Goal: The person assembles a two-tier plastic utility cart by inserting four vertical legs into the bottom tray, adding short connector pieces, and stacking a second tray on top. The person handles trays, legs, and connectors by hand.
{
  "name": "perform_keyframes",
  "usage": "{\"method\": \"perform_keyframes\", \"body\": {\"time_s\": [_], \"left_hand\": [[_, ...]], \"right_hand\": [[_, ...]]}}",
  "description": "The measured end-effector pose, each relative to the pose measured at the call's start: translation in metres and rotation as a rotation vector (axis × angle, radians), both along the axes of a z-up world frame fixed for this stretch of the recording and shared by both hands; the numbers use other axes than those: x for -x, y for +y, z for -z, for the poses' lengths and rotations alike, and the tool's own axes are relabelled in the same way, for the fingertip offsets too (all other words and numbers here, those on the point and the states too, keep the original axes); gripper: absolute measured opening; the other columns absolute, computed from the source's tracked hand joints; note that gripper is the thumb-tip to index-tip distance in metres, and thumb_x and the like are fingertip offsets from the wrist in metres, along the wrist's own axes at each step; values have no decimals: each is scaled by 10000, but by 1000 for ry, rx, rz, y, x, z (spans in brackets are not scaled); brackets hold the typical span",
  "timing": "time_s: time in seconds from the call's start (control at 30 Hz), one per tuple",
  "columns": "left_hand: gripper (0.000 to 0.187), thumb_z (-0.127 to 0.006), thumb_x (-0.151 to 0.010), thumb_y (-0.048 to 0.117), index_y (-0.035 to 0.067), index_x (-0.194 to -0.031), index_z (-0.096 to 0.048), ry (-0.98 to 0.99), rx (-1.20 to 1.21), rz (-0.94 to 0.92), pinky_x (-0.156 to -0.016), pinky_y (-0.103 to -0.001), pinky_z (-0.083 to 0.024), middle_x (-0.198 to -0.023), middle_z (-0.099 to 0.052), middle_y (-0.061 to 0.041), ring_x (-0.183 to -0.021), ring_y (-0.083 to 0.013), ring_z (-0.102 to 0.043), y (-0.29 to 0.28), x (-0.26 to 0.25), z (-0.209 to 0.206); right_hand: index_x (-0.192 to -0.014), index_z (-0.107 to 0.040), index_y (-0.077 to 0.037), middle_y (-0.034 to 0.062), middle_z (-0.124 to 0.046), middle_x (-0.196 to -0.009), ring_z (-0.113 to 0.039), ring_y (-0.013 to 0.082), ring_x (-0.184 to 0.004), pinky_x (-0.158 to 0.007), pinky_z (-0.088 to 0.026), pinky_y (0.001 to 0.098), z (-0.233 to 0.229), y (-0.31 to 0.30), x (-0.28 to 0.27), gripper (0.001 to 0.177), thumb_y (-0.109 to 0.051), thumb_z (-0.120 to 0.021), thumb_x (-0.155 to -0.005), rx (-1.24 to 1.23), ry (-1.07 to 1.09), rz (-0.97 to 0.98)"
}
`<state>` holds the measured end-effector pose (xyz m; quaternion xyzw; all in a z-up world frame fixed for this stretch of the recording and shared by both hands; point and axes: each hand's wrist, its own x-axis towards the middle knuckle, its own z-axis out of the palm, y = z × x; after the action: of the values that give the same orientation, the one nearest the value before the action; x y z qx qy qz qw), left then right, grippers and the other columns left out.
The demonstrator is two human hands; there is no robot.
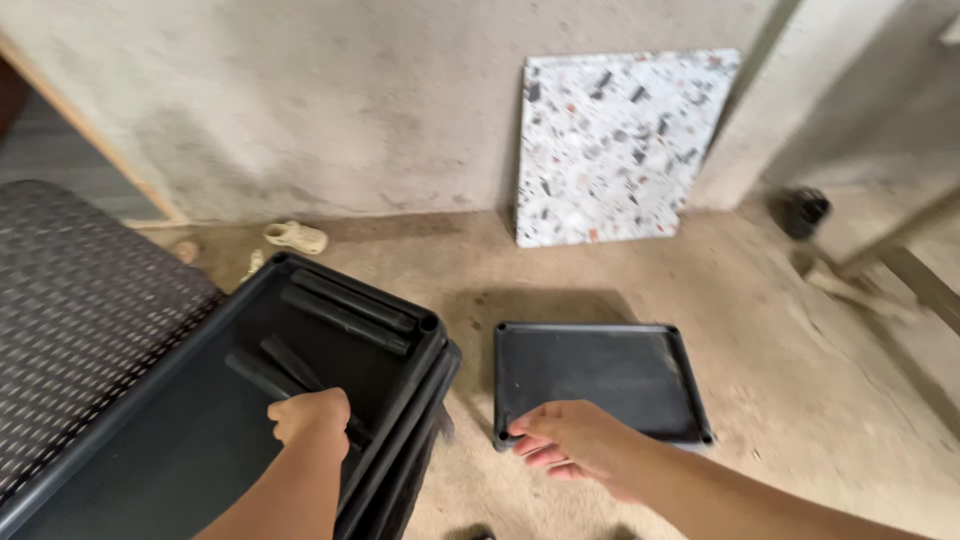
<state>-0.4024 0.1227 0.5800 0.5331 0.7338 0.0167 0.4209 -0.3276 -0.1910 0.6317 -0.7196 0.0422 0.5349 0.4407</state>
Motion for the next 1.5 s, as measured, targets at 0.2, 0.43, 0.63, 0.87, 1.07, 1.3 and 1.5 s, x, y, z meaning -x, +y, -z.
{"method": "perform_keyframes", "body": {"time_s": [0.2, 0.43, 0.63, 0.87, 1.07, 1.3, 1.5], "left_hand": [[1037, -837, -828, 314, 18, -1570, -175, 196, -49, 69, -781, -445, -628, -1452, -388, -226, -1224, -378, -548, -1, -1, -3], [910, -788, -864, 311, 59, -1561, -259, 177, -162, 83, -876, -504, -579, -1473, -363, -239, -1279, -412, -501, -10, 7, 0], [559, -733, -938, 173, 43, -1428, -497, -55, -1057, 366, -887, -535, -484, -1360, -457, -264, -1221, -447, -481, -86, 24, -14], [348, -653, -1018, 144, 91, -1354, -576, -380, -1065, 516, -925, -468, -486, -1202, -580, -117, -1124, -297, -570, -240, 17, 18], [401, -619, -917, 248, 142, -1303, -599, -110, -558, 666, -921, -415, -518, -1208, -639, -65, -1156, -235, -604, -334, 13, 110], [382, -616, -957, 291, 163, -1315, -648, 156, -81, 740, -981, -411, -562, -1284, -684, -65, -1177, -241, -664, -325, -17, 294], [593, -672, -972, 354, 124, -1485, -481, 63, -63, 486, -1037, -432, -511, -1475, -550, -125, -1327, -304, -563, -281, -67, 455]], "right_hand": [[-1191, -715, -116, 61, -728, -1101, -655, 176, -1002, -933, -515, 362, 24, -51, 4, 329, -339, -618, -968, 109, 48, 182], [-1183, -731, -35, 143, -750, -1102, -680, 245, -1020, -946, -537, 392, 58, -129, 2, 322, -258, -656, -964, 226, 147, 362], [-1141, -710, -66, 119, -751, -1125, -680, 230, -1069, -983, -526, 398, 80, -200, -9, 310, -309, -568, -1011, 202, 193, 369], [-1174, -717, -45, 136, -762, -1165, -696, 253, -1098, -987, -542, 413, 151, -332, -34, 392, -372, -606, -987, 289, 116, 241], [-1264, -649, -34, 162, -651, -1238, -617, 274, -1078, -958, -519, 413, 256, -427, -100, 328, -275, -634, -1042, 329, 439, 717], [-1271, -659, -31, 143, -721, -1243, -646, 275, -1095, -929, -519, 412, 449, -478, -151, 346, -288, -577, -1055, 394, 144, 645], [-1518, -389, -81, 179, -607, -1370, -592, 303, -1279, -1121, -447, 476, 547, -420, -217, 529, -210, -574, -1039, 378, 212, 1096]]}}
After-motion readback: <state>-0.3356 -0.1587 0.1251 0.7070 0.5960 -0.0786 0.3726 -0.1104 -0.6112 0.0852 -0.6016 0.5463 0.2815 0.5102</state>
